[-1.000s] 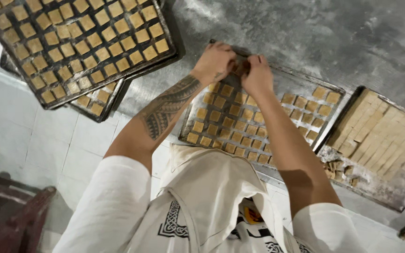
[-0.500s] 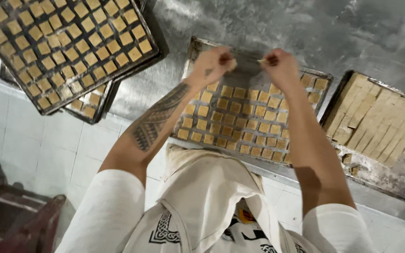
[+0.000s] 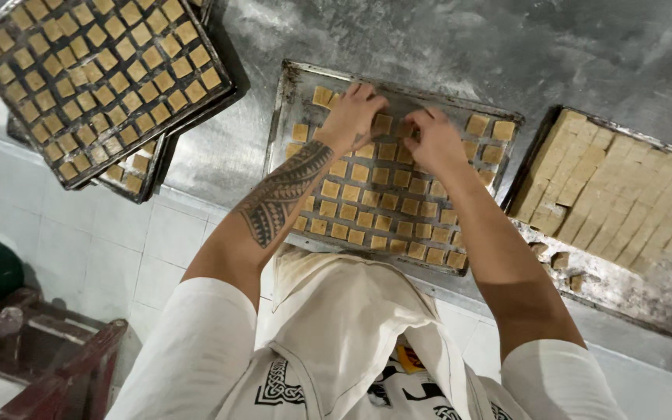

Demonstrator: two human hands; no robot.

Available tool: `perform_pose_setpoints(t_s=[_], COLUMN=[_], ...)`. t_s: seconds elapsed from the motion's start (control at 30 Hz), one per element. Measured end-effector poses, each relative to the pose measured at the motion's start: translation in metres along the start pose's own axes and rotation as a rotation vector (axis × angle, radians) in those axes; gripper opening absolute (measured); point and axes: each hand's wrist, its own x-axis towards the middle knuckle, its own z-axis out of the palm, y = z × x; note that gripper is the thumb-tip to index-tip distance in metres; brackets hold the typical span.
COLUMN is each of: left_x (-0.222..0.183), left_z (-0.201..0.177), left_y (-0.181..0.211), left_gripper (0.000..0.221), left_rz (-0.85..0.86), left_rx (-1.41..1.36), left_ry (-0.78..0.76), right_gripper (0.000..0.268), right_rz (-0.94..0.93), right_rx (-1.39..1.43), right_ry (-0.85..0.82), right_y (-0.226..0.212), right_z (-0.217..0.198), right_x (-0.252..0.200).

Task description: The person picks up square dough pieces from one tray and places them onto another tray, arranging them in a grid. The person then picks up several trays and moves them to a different location in the workspace.

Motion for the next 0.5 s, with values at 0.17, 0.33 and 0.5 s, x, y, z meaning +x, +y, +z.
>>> perform_pose_setpoints(t_s=[0.17,0.33,0.5], left_x=[-0.004,-0.013,-0.032], left_z=[0.006,0.004,-0.039], left_y=[0.010,0.009,-0.037], left_gripper=[0.046,0.047,0.036], left_rz=[0.024,-0.017,-0.093], left_rx=[0.194,0.093,0.035], left_ry=[0.021,0.059,0.211], right_gripper=[0.050,0.046,0.036], right_rz=[-0.231,-0.042,-0.026], right_rx=[-0.188,-0.070,-0.047], right_ry=[0.152,0.025,0.093], right_y=[0.002,-0.005,-0.041], right_z=[0.005,-0.002,-0.006], right_x=[0.008,0.003,0.012])
